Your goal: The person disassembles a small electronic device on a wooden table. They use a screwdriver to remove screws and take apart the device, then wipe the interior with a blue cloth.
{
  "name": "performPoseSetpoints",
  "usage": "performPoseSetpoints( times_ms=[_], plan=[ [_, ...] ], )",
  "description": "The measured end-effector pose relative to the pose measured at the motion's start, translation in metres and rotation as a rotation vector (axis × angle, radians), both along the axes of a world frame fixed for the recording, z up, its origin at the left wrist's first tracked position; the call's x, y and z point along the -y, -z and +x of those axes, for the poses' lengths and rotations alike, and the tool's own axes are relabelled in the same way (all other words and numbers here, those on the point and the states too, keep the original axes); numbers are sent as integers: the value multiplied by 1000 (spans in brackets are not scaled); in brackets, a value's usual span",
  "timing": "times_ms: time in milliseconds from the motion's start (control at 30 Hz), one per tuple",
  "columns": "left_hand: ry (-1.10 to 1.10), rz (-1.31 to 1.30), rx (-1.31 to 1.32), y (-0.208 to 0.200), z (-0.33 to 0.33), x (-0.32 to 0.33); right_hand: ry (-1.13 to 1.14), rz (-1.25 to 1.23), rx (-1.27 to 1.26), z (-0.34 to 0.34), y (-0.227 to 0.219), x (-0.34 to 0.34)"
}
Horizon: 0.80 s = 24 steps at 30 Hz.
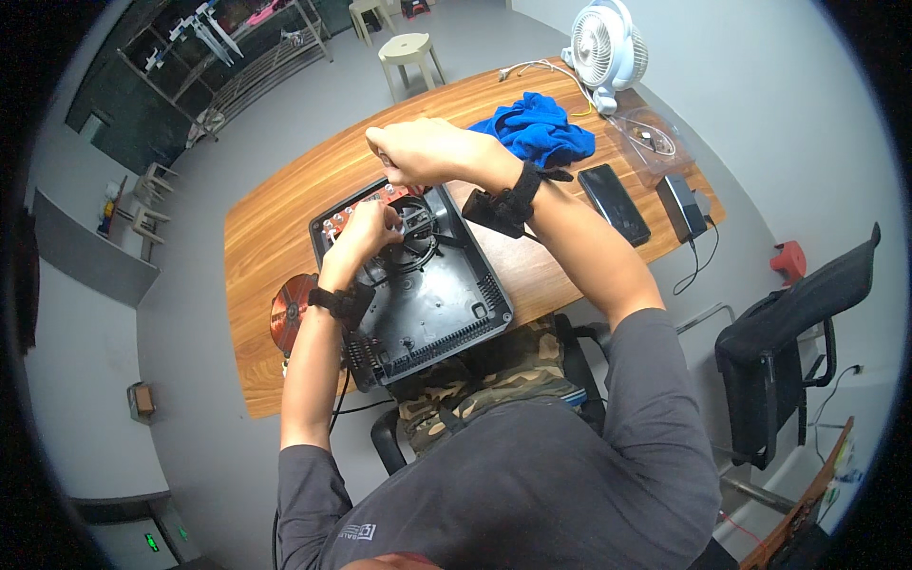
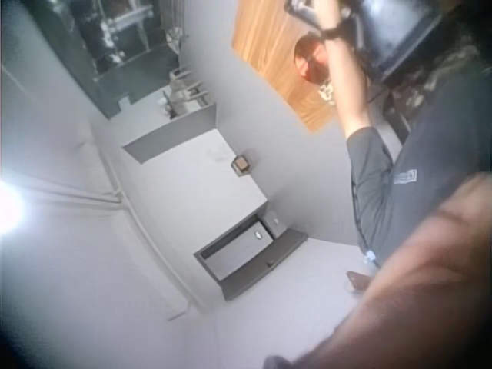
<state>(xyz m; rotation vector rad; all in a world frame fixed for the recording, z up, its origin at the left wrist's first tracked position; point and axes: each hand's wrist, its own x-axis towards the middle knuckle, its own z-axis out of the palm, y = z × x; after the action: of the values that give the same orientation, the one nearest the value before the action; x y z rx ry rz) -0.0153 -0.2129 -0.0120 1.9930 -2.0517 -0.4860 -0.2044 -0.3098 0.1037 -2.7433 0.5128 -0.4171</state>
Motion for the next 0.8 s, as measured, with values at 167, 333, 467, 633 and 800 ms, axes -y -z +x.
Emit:
performPoseSetpoints(
  times_ms=[167, 333, 467, 633, 800],
  plan=[
    [-5, 11, 8, 2, -1, 2, -8, 1, -48, -4, -9, -3],
    [-2, 5, 2, 1, 0, 0, 57, 54, -57, 6, -6, -4],
    [2, -7, 7, 4, 2, 0, 72, -63, 24, 9, 1, -5],
    [10, 5, -3, 4, 0, 3, 164, -121, -120, 2, -16, -8],
    [16, -6, 12, 7, 3, 3, 229, -175, -161, 6, -12, -6]
  ],
)
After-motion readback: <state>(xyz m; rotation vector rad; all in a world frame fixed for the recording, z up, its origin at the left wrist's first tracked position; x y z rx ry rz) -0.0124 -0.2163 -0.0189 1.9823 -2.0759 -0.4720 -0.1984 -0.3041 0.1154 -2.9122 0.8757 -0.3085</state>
